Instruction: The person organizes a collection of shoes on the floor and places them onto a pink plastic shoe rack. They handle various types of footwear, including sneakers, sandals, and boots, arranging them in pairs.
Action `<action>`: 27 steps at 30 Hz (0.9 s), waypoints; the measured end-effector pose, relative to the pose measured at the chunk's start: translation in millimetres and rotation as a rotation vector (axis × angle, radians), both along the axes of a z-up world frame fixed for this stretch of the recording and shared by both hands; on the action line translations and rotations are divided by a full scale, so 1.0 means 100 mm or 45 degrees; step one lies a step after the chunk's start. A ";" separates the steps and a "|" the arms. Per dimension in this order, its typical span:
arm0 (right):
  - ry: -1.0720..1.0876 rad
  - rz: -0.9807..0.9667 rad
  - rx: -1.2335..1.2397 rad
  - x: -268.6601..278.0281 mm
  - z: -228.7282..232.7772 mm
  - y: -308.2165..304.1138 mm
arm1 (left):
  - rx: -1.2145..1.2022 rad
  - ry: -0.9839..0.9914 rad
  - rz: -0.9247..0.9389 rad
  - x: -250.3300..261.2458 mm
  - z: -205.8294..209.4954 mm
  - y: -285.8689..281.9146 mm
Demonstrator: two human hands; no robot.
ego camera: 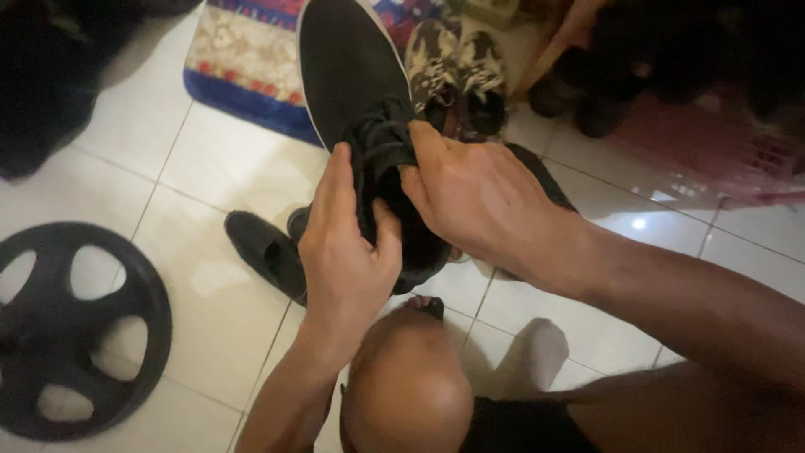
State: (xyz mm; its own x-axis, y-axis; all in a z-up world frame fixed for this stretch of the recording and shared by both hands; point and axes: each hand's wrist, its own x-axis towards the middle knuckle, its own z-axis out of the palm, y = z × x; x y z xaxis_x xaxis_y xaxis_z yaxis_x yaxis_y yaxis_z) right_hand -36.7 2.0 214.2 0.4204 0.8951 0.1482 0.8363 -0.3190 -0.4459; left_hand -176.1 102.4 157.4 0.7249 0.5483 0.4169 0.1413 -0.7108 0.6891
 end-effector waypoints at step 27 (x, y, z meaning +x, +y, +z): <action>-0.196 -0.452 0.166 0.64 1.09 -1.14 | 0.845 0.198 -0.171 1.03 1.42 -0.58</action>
State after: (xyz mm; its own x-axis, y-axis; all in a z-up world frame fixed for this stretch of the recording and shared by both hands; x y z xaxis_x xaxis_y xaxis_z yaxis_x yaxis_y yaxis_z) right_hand 26.9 -111.5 323.4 0.6642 0.6679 0.3359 0.7444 -0.5491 -0.3800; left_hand -72.7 44.6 299.6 0.8471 0.1148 0.5189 0.0844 -0.9931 0.0818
